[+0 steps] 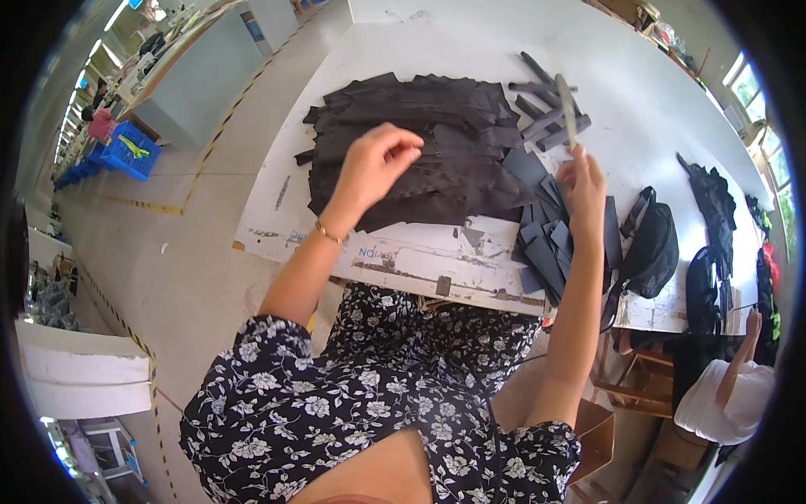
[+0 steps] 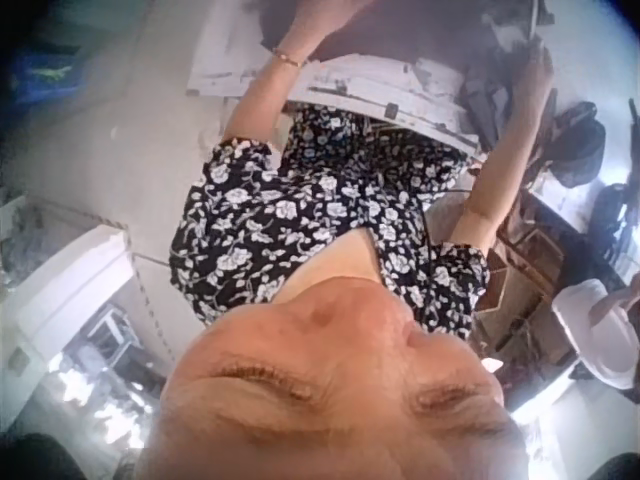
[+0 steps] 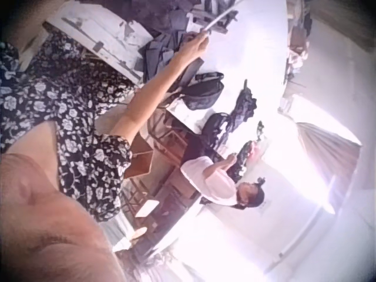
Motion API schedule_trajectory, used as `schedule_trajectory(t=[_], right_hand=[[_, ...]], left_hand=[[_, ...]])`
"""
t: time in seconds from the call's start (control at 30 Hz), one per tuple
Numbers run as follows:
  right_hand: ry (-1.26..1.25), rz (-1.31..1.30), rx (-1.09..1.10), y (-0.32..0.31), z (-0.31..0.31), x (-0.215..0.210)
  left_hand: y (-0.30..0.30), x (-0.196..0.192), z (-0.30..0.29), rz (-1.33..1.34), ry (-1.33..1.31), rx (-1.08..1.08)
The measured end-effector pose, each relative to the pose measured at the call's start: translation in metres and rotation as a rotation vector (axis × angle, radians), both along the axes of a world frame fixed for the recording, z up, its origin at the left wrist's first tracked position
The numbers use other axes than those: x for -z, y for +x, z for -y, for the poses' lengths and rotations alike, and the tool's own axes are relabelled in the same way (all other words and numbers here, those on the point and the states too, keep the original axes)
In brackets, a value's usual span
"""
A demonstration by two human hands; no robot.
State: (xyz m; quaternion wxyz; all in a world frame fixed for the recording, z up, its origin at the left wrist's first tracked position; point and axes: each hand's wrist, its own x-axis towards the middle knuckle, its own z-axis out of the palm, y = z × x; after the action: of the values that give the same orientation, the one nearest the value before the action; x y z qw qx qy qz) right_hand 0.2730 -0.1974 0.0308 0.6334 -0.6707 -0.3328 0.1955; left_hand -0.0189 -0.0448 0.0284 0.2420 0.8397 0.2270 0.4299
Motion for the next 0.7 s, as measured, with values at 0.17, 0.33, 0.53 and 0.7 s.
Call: schedule_trajectory(t=[0.17, 0.33, 0.53, 0.7], right_hand=[[-0.122, 0.145, -0.098, -0.037, 0.064, 0.035], [-0.189, 0.264, -0.055, -0.048, 0.111, 0.046], [-0.168, 0.618, -0.05, -0.049, 0.144, 0.037], [-0.145, 0.943, -0.089, -0.047, 0.163, 0.005]], left_hand=[[0.006, 0.005, -0.002, -0.237, 0.104, 0.2], [0.02, 0.043, 0.046, -0.308, 0.398, 0.153], [0.015, 0.046, 0.044, -0.222, 0.211, 0.167], [-0.001, 0.017, 0.043, -0.189, -0.36, 0.3]])
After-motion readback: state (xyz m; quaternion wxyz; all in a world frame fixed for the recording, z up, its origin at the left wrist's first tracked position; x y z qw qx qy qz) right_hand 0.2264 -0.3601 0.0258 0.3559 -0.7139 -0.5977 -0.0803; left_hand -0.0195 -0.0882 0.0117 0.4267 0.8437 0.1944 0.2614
